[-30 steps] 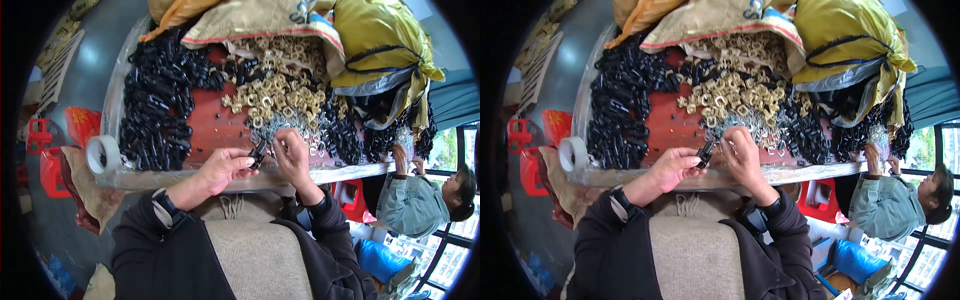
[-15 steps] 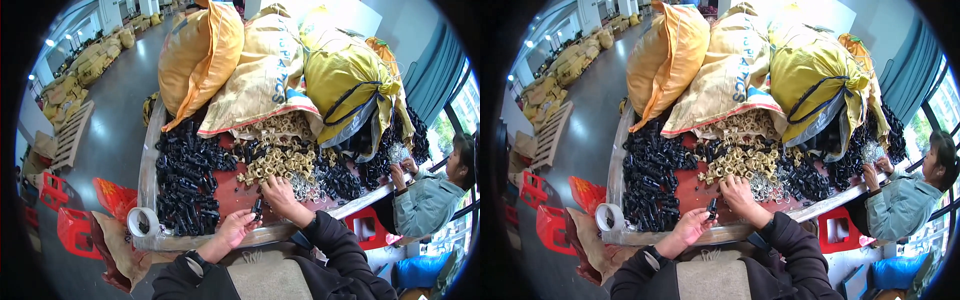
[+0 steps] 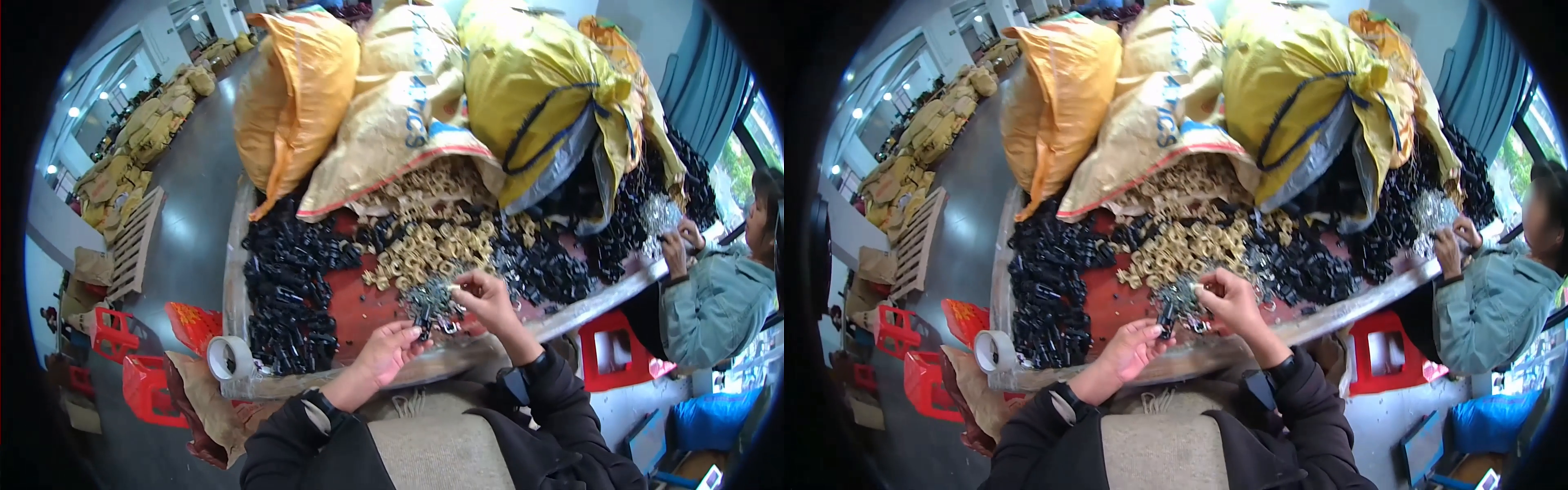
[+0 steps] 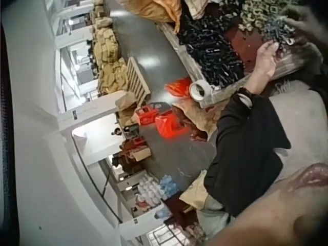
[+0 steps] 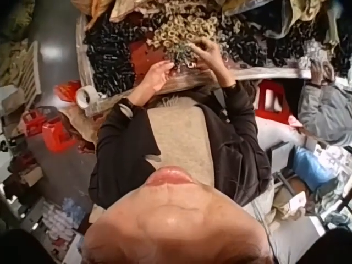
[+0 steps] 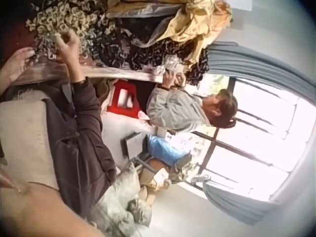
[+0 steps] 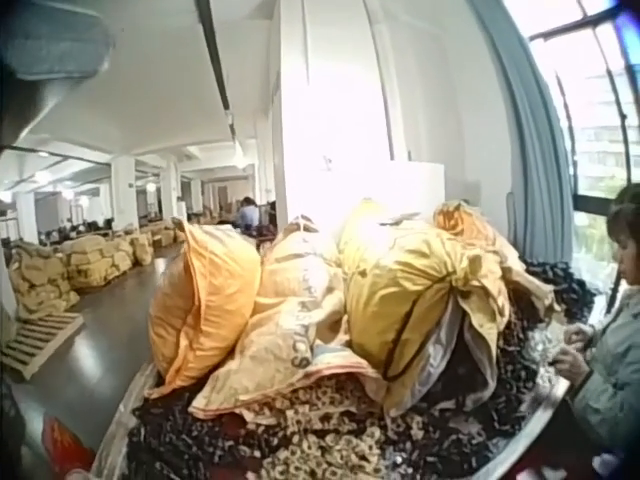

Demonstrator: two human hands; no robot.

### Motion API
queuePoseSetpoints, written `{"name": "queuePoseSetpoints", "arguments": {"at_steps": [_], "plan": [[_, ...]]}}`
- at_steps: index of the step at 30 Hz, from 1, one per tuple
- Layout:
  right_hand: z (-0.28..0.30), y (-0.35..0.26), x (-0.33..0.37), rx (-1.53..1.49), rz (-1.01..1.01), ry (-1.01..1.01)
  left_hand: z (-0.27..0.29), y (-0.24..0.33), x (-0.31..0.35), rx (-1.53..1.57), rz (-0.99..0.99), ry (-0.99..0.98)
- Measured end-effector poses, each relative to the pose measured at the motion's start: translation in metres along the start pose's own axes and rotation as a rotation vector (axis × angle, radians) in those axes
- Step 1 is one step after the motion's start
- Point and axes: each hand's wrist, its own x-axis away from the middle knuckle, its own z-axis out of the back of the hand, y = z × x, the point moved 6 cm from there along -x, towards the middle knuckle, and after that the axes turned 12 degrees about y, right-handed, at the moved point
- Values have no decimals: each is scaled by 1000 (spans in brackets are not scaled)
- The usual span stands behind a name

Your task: The person assembles components by hand, inserting a small metal clip and a beige plastic insert into a black plastic housing. They then fit a larger black plastic sleeve over the assembly and place the completed unit onto the work table.

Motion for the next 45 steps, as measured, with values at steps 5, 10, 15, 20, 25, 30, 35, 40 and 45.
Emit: {"name": "queuePoseSetpoints", "arguments": {"at_steps": [5,10,15,20,25,30,35,40,45], "plan": [[13,8,14,-614,-200,-50,-29,2,-7,-45,13,-35],[14,5,17,-744,-329,-123,-34,3,-14,-112,30,-11],[5,7,16,-653,-114,-148,-29,4,-17,-173,111,-82],[-3,-17,20,-328,382,-160,-18,6,-9,-133,150,-131],[-22,-49,32,-182,587,-260,-9,7,4,-161,200,-239],[-41,-64,46,-137,612,-329,3,7,19,-138,211,-311],[-52,-78,56,-153,621,-421,15,1,31,-143,259,-379],[-57,-89,66,-84,665,-511,19,-6,39,-103,305,-402],[-53,-82,71,-34,553,-543,21,-16,35,-137,331,-391]]}}
